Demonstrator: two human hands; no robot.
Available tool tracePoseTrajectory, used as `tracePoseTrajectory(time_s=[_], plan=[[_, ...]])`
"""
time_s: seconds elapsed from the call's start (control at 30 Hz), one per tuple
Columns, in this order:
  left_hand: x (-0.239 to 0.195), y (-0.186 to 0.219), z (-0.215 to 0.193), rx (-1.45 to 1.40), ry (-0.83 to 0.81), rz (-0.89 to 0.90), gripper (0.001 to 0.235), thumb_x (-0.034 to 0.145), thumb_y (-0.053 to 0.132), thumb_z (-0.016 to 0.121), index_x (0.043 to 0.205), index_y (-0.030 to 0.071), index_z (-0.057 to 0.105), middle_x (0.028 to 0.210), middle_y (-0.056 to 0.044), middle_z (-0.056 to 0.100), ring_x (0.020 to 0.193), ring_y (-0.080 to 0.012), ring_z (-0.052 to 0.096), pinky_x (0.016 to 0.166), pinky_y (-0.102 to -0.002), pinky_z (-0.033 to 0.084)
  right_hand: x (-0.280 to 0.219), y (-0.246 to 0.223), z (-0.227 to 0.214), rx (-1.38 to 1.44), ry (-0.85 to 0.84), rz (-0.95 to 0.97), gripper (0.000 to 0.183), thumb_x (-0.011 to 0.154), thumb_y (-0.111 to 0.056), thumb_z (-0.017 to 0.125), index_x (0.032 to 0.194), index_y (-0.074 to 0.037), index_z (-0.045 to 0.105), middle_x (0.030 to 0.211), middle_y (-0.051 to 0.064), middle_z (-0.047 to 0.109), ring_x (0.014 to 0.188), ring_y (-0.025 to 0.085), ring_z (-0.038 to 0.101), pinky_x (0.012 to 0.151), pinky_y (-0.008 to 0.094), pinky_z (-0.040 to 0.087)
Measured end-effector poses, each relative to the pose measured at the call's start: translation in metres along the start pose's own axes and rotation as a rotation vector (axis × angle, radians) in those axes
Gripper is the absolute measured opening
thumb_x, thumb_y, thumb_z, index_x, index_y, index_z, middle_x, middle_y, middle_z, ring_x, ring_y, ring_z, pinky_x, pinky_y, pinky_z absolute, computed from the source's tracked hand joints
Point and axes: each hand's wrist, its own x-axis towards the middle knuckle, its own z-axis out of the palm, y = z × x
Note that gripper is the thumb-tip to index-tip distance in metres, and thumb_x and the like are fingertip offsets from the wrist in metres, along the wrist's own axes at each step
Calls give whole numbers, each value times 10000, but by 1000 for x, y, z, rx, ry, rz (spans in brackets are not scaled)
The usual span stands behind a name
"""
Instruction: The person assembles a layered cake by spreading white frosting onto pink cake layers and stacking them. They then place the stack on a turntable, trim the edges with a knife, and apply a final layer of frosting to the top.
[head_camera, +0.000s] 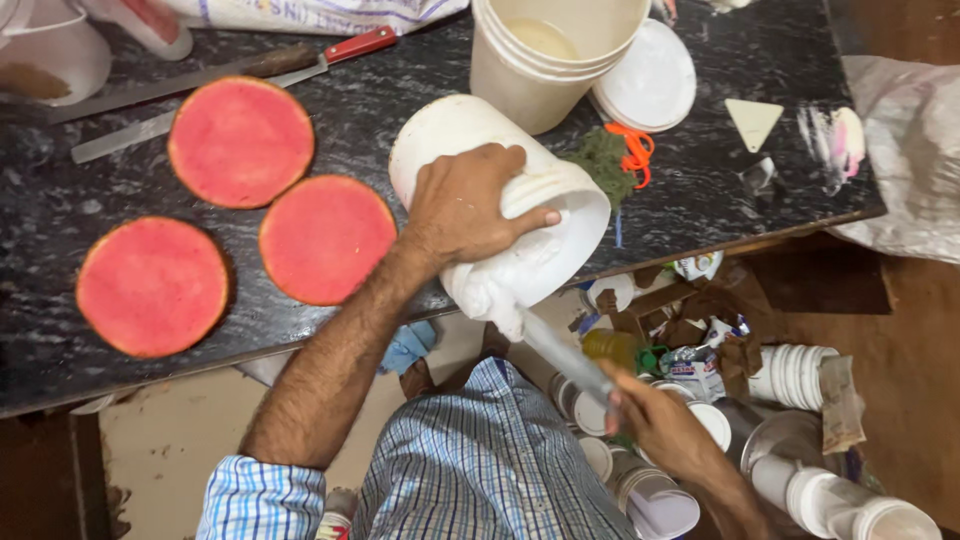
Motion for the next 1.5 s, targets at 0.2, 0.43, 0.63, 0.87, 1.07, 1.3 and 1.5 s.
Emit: tracePoseTrajectory(time_s=[0.2,0.43,0.63,0.87,1.07,1.3,1.5], plan=[[-23,-23,-6,-25,158,-55,603,807,612,783,981,46,667,949,-145,685,903,-364,680,791,-503,528,21,16,41,499,179,-155,540,1018,-199,487,1558,-196,483,875,86,730,665,219,553,570,343,489],[-36,-19,1,-24,131,59,603,789,622,794,954,58,662,944,-125,680,889,-349,689,748,-492,537,33,-7,22,-339,364,-432,472,1013,-227,503,1476,-261,588,963,98,668,805,204,667,706,330,587],[-30,-11,9,-42,235,29,609,784,603,811,996,49,671,935,-120,673,874,-352,688,740,-491,532,50,-9,23,170,-44,-234,512,1027,-258,488,1523,-128,477,785,63,706,648,145,608,584,290,525],[-21,-68,53,-735,564,-378,435,944,457,743,1013,50,605,868,7,634,807,-126,616,706,-291,511,14,59,31,912,-119,-182,567,1000,-203,511,1524,-9,414,773,188,694,515,154,530,491,314,435],[-20,-105,115,-959,728,-569,447,1061,440,650,880,49,532,798,2,486,723,-129,448,664,-311,435,62,143,-3,976,106,-361,588,946,-117,546,1485,27,363,987,256,716,746,222,684,641,362,554],[-170,-135,118,-15,1024,-993,636,790,156,843,1329,0,543,1310,-229,525,1282,-385,463,1124,-534,381,121,203,-54,827,74,-541,687,869,-67,616,1504,-20,358,1127,265,667,882,316,733,755,502,623],[-183,-208,98,-419,896,-1220,1098,667,224,948,1455,-138,275,1413,-385,383,1370,-495,336,1153,-570,248,98,128,28,1018,-188,-605,495,1017,-106,527,1456,72,383,1069,336,670,829,365,721,721,458,606]])
